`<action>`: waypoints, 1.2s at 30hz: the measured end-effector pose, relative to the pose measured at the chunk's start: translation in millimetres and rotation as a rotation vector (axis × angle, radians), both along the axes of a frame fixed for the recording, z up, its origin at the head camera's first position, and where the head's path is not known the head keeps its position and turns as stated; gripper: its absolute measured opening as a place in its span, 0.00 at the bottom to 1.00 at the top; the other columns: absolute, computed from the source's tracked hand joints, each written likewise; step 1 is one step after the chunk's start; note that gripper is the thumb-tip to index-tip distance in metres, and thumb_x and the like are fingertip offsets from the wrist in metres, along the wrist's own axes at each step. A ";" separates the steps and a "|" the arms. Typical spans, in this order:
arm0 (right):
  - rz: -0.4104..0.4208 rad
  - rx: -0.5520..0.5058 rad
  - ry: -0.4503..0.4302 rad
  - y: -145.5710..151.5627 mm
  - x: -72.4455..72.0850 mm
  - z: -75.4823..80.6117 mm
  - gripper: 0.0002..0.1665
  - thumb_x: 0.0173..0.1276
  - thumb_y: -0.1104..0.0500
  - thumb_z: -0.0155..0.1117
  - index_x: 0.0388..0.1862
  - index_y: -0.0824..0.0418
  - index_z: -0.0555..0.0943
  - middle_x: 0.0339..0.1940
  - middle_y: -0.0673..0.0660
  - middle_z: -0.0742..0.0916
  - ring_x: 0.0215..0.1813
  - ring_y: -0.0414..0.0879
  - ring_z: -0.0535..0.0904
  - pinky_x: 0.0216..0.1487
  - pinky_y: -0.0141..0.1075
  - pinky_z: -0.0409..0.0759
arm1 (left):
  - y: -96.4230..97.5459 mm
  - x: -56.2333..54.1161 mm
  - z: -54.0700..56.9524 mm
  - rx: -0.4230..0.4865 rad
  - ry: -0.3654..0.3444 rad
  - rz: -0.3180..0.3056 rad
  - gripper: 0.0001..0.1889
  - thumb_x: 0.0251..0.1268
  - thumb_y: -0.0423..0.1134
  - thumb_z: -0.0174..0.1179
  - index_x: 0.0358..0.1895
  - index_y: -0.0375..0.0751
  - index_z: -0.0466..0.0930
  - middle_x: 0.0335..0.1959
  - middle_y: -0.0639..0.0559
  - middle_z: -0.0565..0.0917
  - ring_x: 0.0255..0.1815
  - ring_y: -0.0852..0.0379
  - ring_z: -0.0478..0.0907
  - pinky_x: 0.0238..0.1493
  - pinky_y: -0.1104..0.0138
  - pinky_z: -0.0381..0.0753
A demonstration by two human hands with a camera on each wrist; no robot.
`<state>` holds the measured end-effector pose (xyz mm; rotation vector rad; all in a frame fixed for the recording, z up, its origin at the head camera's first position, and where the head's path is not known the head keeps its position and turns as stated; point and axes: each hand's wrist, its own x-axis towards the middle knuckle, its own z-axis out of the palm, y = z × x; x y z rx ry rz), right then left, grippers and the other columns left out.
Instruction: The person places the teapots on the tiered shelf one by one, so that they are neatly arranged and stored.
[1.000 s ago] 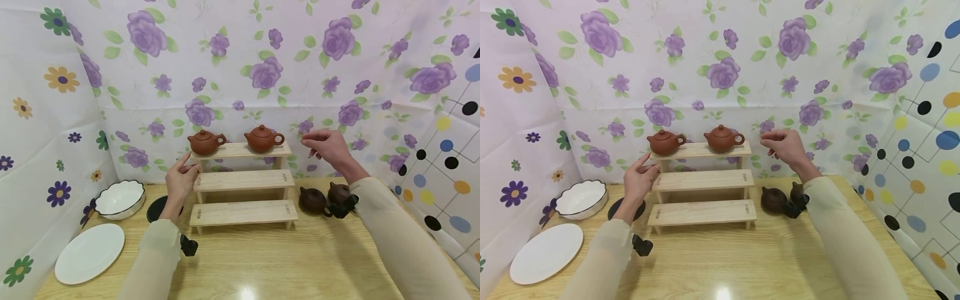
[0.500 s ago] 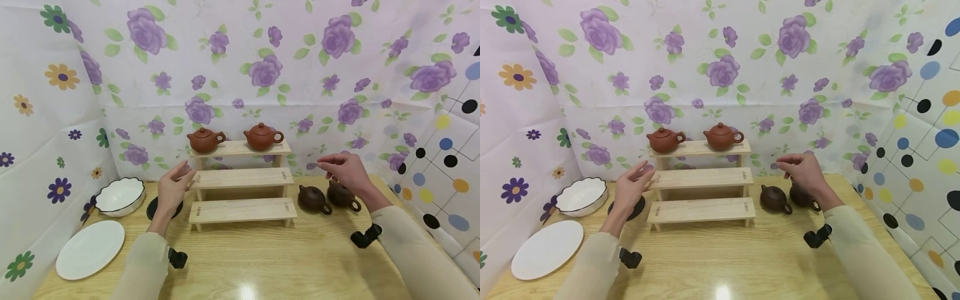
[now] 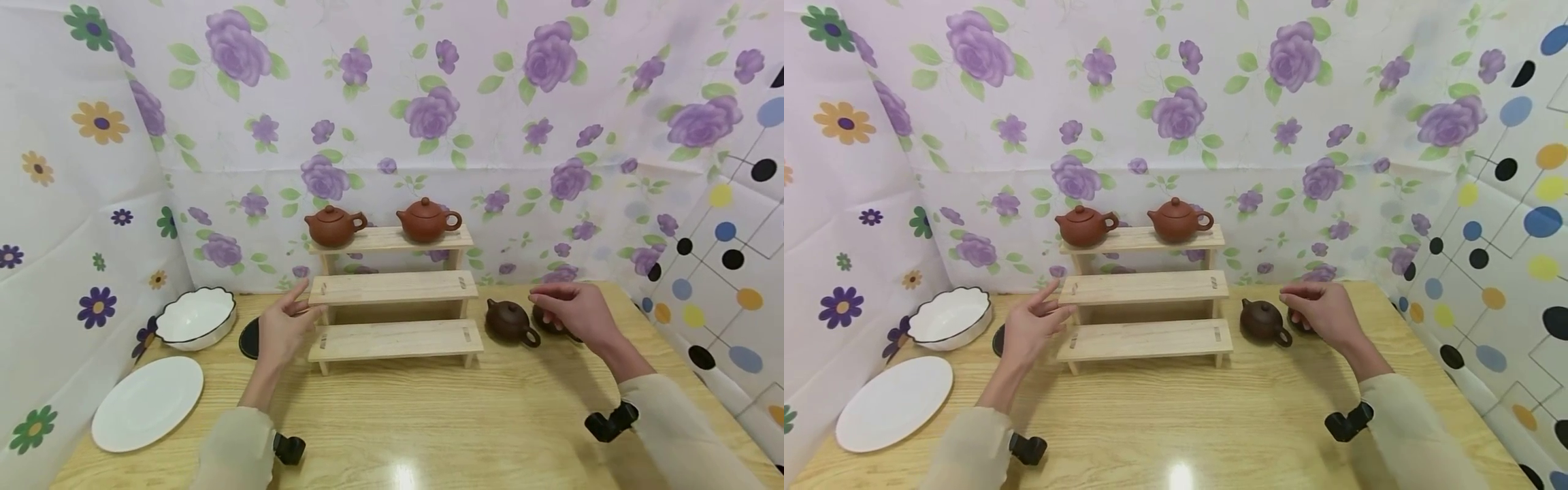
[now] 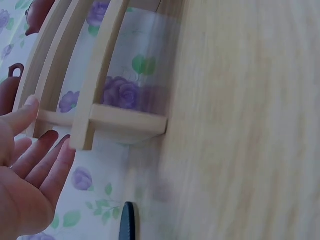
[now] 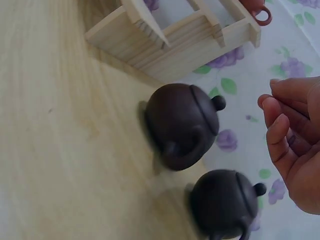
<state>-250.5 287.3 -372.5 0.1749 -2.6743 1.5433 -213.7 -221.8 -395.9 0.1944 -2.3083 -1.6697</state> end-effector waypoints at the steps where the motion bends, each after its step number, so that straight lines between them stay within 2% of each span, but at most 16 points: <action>1: -0.007 -0.011 -0.010 1.0 1.4 -2.7 0.29 0.74 0.44 0.72 0.60 0.67 0.87 0.27 0.47 0.90 0.26 0.47 0.82 0.28 0.39 0.82 | 1.5 1.1 -1.3 0.002 0.009 0.005 0.35 0.67 0.43 0.75 0.76 0.52 0.76 0.57 0.37 0.89 0.34 0.68 0.88 0.37 0.68 0.87; 6: -0.048 -0.028 -0.040 6.3 6.9 -16.0 0.27 0.74 0.46 0.72 0.57 0.68 0.89 0.30 0.42 0.91 0.29 0.45 0.85 0.31 0.39 0.84 | 9.1 5.1 -5.8 0.036 0.053 0.027 0.33 0.66 0.38 0.75 0.74 0.47 0.78 0.49 0.37 0.92 0.31 0.60 0.91 0.35 0.68 0.88; 8: -0.054 -0.030 -0.038 7.3 8.2 -20.8 0.26 0.75 0.47 0.72 0.56 0.68 0.89 0.31 0.41 0.91 0.29 0.45 0.85 0.32 0.38 0.84 | 10.3 5.6 -7.4 0.052 0.064 0.034 0.31 0.67 0.37 0.74 0.74 0.46 0.78 0.47 0.38 0.92 0.32 0.60 0.91 0.34 0.69 0.87; 12: -0.061 -0.034 -0.024 8.9 11.0 -28.2 0.27 0.75 0.47 0.72 0.56 0.70 0.88 0.29 0.46 0.91 0.29 0.49 0.85 0.31 0.40 0.83 | 11.5 5.5 -10.5 0.055 0.077 0.052 0.30 0.67 0.36 0.74 0.72 0.45 0.80 0.46 0.38 0.92 0.31 0.64 0.91 0.33 0.72 0.87; 18: -0.077 -0.027 -0.021 9.9 15.8 -38.5 0.27 0.75 0.47 0.72 0.57 0.69 0.88 0.29 0.57 0.90 0.29 0.52 0.83 0.30 0.41 0.82 | 14.1 5.6 -13.2 0.037 0.076 0.073 0.30 0.67 0.35 0.73 0.72 0.44 0.80 0.48 0.36 0.92 0.29 0.71 0.88 0.34 0.74 0.86; 26: -0.063 -0.037 -0.035 9.2 20.2 -49.5 0.24 0.76 0.52 0.71 0.58 0.70 0.87 0.31 0.57 0.91 0.29 0.49 0.85 0.31 0.40 0.83 | 15.1 6.5 -13.8 -0.016 0.095 0.114 0.27 0.68 0.37 0.73 0.70 0.43 0.82 0.47 0.35 0.92 0.26 0.71 0.87 0.32 0.77 0.84; 32: -0.063 -0.038 -0.055 8.8 21.4 -56.7 0.23 0.76 0.53 0.72 0.58 0.70 0.87 0.33 0.56 0.92 0.29 0.47 0.86 0.30 0.39 0.84 | 16.5 5.6 -14.6 -0.084 0.089 0.146 0.24 0.70 0.39 0.72 0.68 0.45 0.84 0.45 0.38 0.93 0.25 0.74 0.85 0.30 0.79 0.80; 36: -0.065 -0.030 -0.068 8.3 21.7 -61.3 0.23 0.75 0.52 0.72 0.58 0.69 0.87 0.34 0.58 0.92 0.30 0.47 0.86 0.31 0.39 0.84 | 17.4 5.4 -15.5 -0.090 0.084 0.154 0.24 0.69 0.38 0.72 0.68 0.45 0.84 0.44 0.39 0.93 0.25 0.73 0.85 0.30 0.79 0.80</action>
